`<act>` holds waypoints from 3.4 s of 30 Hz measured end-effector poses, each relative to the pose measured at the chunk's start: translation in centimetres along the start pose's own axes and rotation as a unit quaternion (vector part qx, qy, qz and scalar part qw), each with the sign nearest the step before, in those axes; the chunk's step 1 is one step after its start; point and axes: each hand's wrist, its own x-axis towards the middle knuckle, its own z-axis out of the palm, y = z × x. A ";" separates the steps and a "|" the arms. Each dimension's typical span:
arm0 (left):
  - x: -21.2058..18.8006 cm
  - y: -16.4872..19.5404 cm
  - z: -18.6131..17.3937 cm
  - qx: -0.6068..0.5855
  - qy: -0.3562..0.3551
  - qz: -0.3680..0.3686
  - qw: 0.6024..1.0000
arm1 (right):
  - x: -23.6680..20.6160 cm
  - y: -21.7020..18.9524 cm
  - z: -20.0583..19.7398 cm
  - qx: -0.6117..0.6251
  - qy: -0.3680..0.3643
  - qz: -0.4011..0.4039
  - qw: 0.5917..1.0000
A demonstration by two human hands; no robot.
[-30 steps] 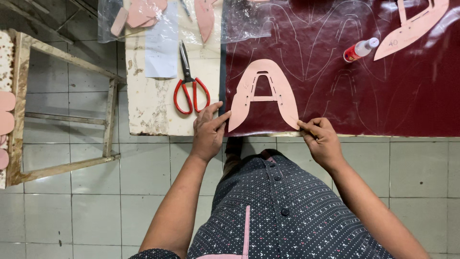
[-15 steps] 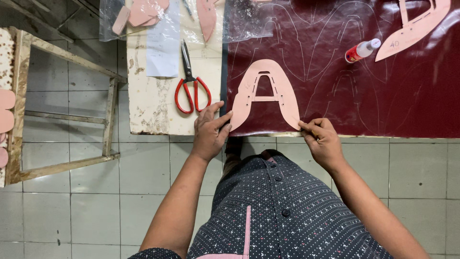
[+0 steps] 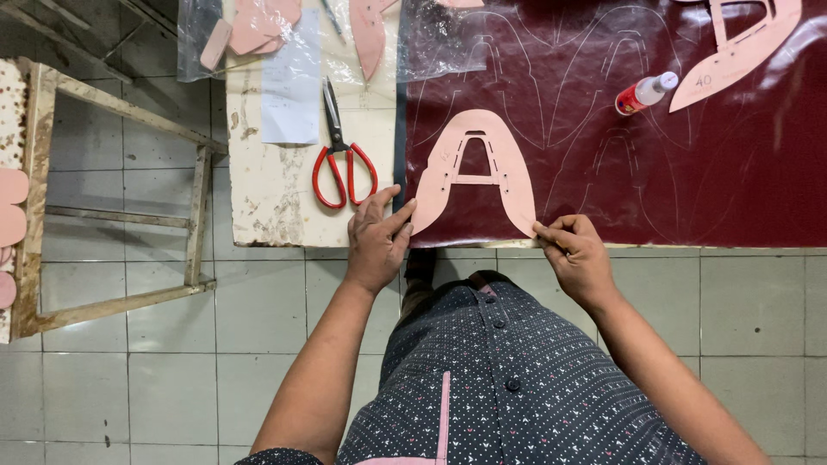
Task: The person aligns pairs of pink shoe upper components on a red work mat, matching their edges and pressing them flat. They use a small pointed tool to mark or trace along a component edge, reposition the pieces, and near the end pick up a glue bottle and open it to apply adhesive.
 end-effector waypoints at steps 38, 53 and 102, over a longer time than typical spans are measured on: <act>0.1 0.1 0.1 -0.002 -0.001 -0.011 1.000 | 0.2 -0.3 -0.5 0.023 -0.005 0.014 1.000; 0.0 0.1 0.1 0.001 -0.005 -0.008 1.000 | 0.0 -0.4 -0.2 0.032 -0.004 0.022 0.999; 0.2 0.1 0.3 0.005 -0.003 -0.015 1.000 | 0.5 0.4 -0.4 0.033 -0.025 0.021 0.999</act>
